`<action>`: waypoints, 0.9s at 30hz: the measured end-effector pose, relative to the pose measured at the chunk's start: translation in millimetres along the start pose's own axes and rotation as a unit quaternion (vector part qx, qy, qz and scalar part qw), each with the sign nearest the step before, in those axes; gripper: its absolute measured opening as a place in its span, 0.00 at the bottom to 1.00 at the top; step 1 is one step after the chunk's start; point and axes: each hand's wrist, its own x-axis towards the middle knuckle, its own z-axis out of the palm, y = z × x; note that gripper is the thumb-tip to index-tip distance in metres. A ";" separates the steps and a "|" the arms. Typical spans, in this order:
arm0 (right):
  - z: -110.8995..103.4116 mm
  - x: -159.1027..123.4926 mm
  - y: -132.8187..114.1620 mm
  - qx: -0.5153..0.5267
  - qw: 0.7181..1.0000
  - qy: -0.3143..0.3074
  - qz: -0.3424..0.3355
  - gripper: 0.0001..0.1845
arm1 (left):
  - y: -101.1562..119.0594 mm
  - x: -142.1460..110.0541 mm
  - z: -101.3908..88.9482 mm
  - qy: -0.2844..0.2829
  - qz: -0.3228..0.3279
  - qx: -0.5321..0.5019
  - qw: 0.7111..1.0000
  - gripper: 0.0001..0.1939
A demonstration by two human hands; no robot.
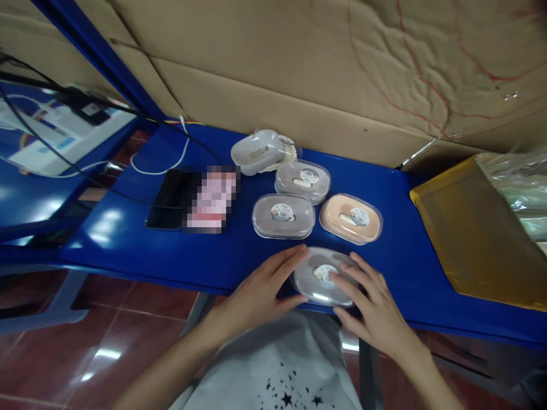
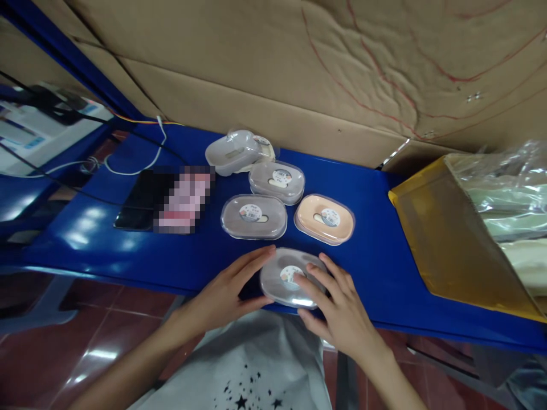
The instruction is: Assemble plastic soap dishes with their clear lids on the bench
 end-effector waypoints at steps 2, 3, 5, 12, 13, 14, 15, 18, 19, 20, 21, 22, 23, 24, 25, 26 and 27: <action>-1.5 0.3 0.9 0.001 1.000 -0.004 0.004 0.34 | -0.6 0.8 1.0 0.004 0.000 0.003 1.000 0.48; -2.1 0.9 1.0 0.002 1.000 -0.002 0.005 0.35 | -0.8 1.0 1.8 0.007 0.001 0.006 1.000 0.48; -3.4 2.8 0.5 0.000 1.000 0.003 0.006 0.37 | -0.7 0.9 3.4 0.013 0.009 0.016 1.000 0.48; -11.6 2.2 7.6 -0.014 0.999 0.028 0.007 0.37 | 1.8 4.0 -22.2 0.102 0.127 0.149 0.975 0.35; -12.8 -0.2 11.4 -0.019 0.999 0.033 0.015 0.37 | 0.1 8.2 -31.0 0.127 0.133 0.174 0.967 0.32; -14.0 -2.8 15.6 -0.025 0.999 0.038 0.024 0.37 | -2.6 13.8 -40.0 0.149 0.136 0.203 0.958 0.31; -14.9 -5.3 20.0 -0.032 0.998 0.042 0.034 0.37 | -6.3 20.3 -48.6 0.163 0.136 0.235 0.948 0.30; -15.6 -9.7 31.0 -0.049 0.996 0.052 0.056 0.37 | -20.1 41.1 -67.0 0.132 0.123 0.310 0.933 0.27; -15.1 -9.7 33.7 -0.051 0.995 0.054 0.062 0.38 | -24.2 46.7 -70.1 0.113 0.122 0.318 0.933 0.25; -14.5 -9.0 36.0 -0.052 0.995 0.057 0.067 0.38 | -27.3 51.0 -71.9 0.097 0.121 0.320 0.934 0.25; -13.7 -7.7 38.2 -0.052 0.994 0.062 0.072 0.39 | -29.4 54.1 -72.7 0.087 0.120 0.319 0.936 0.24; -13.1 -6.0 40.5 -0.052 0.993 0.069 0.076 0.39 | -30.4 56.1 -72.8 0.083 0.121 0.316 0.937 0.24; -12.6 -4.0 43.3 -0.054 0.993 0.074 0.081 0.40 | -30.4 57.2 -72.5 0.080 0.123 0.314 0.938 0.24; -12.6 -1.9 46.7 -0.056 0.992 0.078 0.086 0.40 | -29.7 57.6 -71.9 0.077 0.127 0.314 0.938 0.24; -12.9 0.2 50.9 -0.060 0.991 0.081 0.090 0.39 | -28.6 57.8 -71.1 0.071 0.134 0.313 0.938 0.23; -13.6 2.4 56.1 -0.065 0.990 0.082 0.094 0.39 | -27.2 58.0 -70.0 0.063 0.141 0.311 0.938 0.23; -14.7 4.7 62.1 -0.071 0.989 0.083 0.099 0.39 | -25.8 58.5 -68.8 0.055 0.148 0.310 0.938 0.23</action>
